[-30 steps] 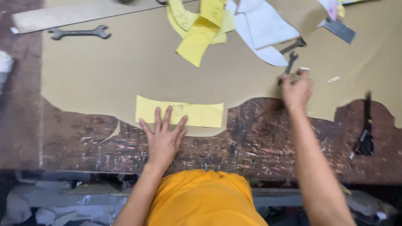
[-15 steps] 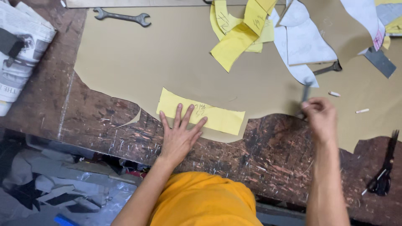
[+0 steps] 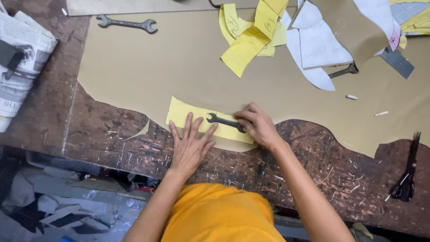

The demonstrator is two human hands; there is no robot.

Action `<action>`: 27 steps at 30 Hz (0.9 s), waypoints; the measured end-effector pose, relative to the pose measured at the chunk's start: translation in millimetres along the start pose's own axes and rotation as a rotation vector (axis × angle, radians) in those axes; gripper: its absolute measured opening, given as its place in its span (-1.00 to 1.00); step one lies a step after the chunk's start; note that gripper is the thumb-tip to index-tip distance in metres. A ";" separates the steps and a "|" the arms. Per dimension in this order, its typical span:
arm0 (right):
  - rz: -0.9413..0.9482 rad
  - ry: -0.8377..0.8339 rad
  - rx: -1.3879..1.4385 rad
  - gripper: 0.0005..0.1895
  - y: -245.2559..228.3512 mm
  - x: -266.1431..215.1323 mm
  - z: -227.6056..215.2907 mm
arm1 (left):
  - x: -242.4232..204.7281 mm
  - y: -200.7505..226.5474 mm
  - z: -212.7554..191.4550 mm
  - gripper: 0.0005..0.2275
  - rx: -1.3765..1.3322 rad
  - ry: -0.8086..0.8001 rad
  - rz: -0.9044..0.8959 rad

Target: The person arranges yellow and white paper templates on a large brown cardboard sheet, then uses shears to cut along the template edges. The person handles multiple templates and cuts the cardboard into shaped pieces.

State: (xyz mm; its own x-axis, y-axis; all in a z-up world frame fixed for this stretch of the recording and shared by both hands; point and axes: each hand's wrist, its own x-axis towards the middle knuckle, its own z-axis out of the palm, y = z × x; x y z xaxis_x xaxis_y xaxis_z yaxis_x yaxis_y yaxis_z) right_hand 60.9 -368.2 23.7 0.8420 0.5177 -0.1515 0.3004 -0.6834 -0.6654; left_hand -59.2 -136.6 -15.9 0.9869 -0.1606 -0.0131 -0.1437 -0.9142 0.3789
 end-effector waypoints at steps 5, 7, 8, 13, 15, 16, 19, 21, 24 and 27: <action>0.167 0.102 -0.020 -0.69 21.1 -25.3 -1.6 | -1.9 -28.0 2.4 -0.56 -0.025 0.058 0.020; 0.211 0.137 -0.034 -0.66 27.8 -32.7 2.3 | -7.0 -45.0 -3.5 -0.60 0.007 0.068 -0.022; 0.192 0.139 -0.023 -0.68 30.1 -33.1 6.2 | -8.1 -55.0 -8.8 -0.61 0.022 0.075 -0.038; 0.182 0.188 0.006 -0.70 38.7 -34.5 14.3 | -7.0 -96.0 -32.6 -0.62 0.119 0.125 -0.140; 0.228 0.207 0.027 -0.68 38.9 -37.9 13.7 | -9.6 -108.9 -34.4 -0.68 0.093 0.148 -0.172; 0.250 0.213 0.041 -0.66 38.1 -40.7 13.8 | -11.3 -113.6 -32.3 -0.68 0.055 0.167 -0.166; 0.308 0.354 0.102 -0.63 35.7 -50.0 11.6 | -18.5 -130.8 -27.6 -0.69 -0.025 0.233 -0.192; 0.477 0.399 0.189 -0.64 36.3 -56.8 9.7 | -24.2 -139.9 -22.0 -0.67 -0.064 0.289 -0.239; 0.506 0.542 0.232 -0.69 36.2 -77.2 13.5 | -39.7 -153.5 -8.6 -0.58 0.173 0.280 -0.266; 0.575 0.627 0.226 -0.71 48.3 -68.5 6.0 | -44.2 -171.6 5.4 -0.59 0.237 0.210 -0.314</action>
State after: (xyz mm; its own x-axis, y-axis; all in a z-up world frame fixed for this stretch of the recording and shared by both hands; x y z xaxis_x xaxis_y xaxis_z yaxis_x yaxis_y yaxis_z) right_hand 15.1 -433.6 -2.5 0.9464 -0.2988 -0.1224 -0.2857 -0.5983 -0.7486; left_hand -78.5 25.4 -85.4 0.9753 0.1949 0.1037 0.1766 -0.9706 0.1639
